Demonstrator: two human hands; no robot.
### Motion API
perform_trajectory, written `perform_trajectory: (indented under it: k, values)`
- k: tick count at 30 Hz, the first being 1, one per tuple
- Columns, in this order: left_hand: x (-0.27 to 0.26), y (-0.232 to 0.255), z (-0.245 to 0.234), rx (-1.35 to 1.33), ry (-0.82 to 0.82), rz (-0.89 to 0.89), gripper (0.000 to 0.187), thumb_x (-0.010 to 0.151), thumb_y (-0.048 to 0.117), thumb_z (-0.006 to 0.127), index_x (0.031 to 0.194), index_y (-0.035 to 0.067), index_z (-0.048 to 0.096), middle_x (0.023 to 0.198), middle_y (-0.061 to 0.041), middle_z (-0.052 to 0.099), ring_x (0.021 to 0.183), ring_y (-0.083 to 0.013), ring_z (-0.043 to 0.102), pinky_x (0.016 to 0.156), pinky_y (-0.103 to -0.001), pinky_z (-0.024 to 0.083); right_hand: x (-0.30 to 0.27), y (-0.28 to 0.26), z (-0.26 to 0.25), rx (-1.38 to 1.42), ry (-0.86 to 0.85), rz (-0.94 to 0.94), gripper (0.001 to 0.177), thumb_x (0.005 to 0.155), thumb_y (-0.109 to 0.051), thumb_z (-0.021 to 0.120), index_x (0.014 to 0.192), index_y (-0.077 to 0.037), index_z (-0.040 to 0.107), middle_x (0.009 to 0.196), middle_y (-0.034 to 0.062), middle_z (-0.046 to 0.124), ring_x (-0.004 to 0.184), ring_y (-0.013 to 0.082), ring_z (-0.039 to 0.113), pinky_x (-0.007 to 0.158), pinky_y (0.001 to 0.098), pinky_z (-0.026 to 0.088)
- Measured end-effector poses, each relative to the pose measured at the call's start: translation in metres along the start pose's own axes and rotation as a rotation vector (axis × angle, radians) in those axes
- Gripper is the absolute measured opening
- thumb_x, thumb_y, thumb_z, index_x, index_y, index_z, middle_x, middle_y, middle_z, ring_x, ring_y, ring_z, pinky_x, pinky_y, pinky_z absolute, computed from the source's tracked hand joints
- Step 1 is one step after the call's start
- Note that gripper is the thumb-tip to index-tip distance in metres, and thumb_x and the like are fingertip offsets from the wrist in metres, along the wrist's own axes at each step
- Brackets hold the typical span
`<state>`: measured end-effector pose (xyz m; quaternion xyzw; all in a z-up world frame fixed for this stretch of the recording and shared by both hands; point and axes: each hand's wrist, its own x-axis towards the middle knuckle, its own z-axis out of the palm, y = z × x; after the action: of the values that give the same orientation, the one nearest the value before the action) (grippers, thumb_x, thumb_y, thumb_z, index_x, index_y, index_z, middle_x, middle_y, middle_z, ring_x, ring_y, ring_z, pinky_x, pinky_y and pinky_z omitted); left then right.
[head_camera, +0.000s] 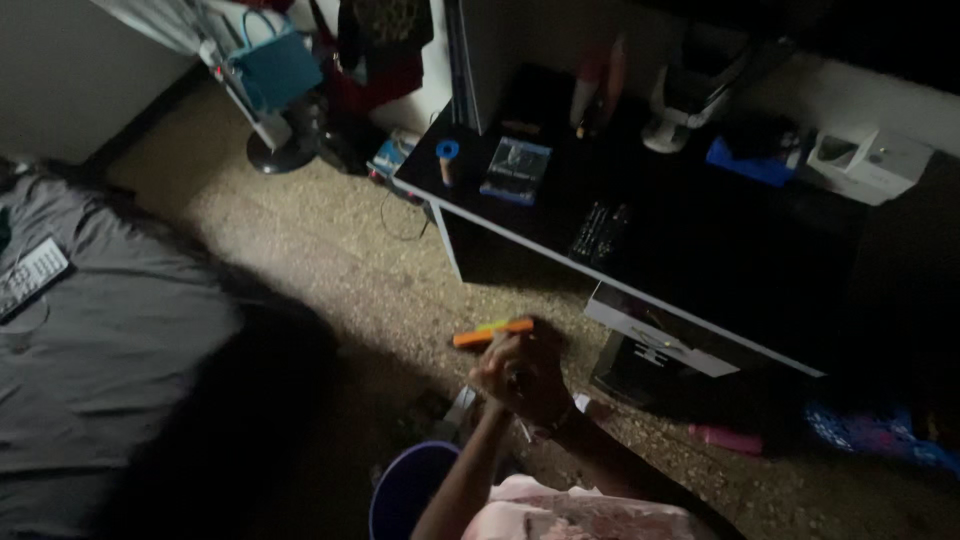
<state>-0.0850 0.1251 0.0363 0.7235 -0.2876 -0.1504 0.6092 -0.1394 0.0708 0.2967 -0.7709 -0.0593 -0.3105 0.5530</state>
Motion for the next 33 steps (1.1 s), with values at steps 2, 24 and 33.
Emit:
perform_trajectory:
  k: [2, 24, 33]
  values:
    - [0.007, 0.002, 0.003, -0.025, 0.027, -0.013, 0.034, 0.101, 0.026, 0.052, 0.085, 0.001, 0.070, 0.079, -0.012, 0.070, 0.082, -0.0288, 0.067, 0.083, -0.043, 0.053, 0.022, -0.019, -0.002, 0.119, 0.007, 0.019, 0.040, 0.098, -0.038, 0.077, 0.080, -0.008, 0.057, 0.078, 0.0038, 0.068, 0.074, 0.0256, 0.072, 0.072, 0.0373, 0.057]
    - [0.044, 0.017, 0.022, 0.078, 0.213, -0.071, 0.029, 0.094, 0.025, 0.061, 0.082, -0.001, 0.068, 0.074, -0.014, 0.069, 0.075, -0.0277, 0.066, 0.072, -0.042, 0.053, 0.066, 0.028, -0.047, -0.065, -0.273, 0.051, 0.026, 0.094, -0.033, 0.070, 0.083, -0.009, 0.066, 0.071, 0.0034, 0.064, 0.066, 0.0142, 0.062, 0.061, 0.0322, 0.049]
    - [0.053, 0.034, 0.039, 0.116, 0.305, -0.043, 0.028, 0.091, 0.024, 0.065, 0.081, -0.002, 0.067, 0.073, -0.015, 0.068, 0.072, -0.0273, 0.065, 0.068, -0.041, 0.053, 0.077, -0.018, -0.088, 0.016, -0.322, 0.097, 0.021, 0.096, -0.026, 0.068, 0.087, -0.007, 0.069, 0.073, 0.0048, 0.067, 0.069, 0.0135, 0.064, 0.063, 0.0315, 0.051]
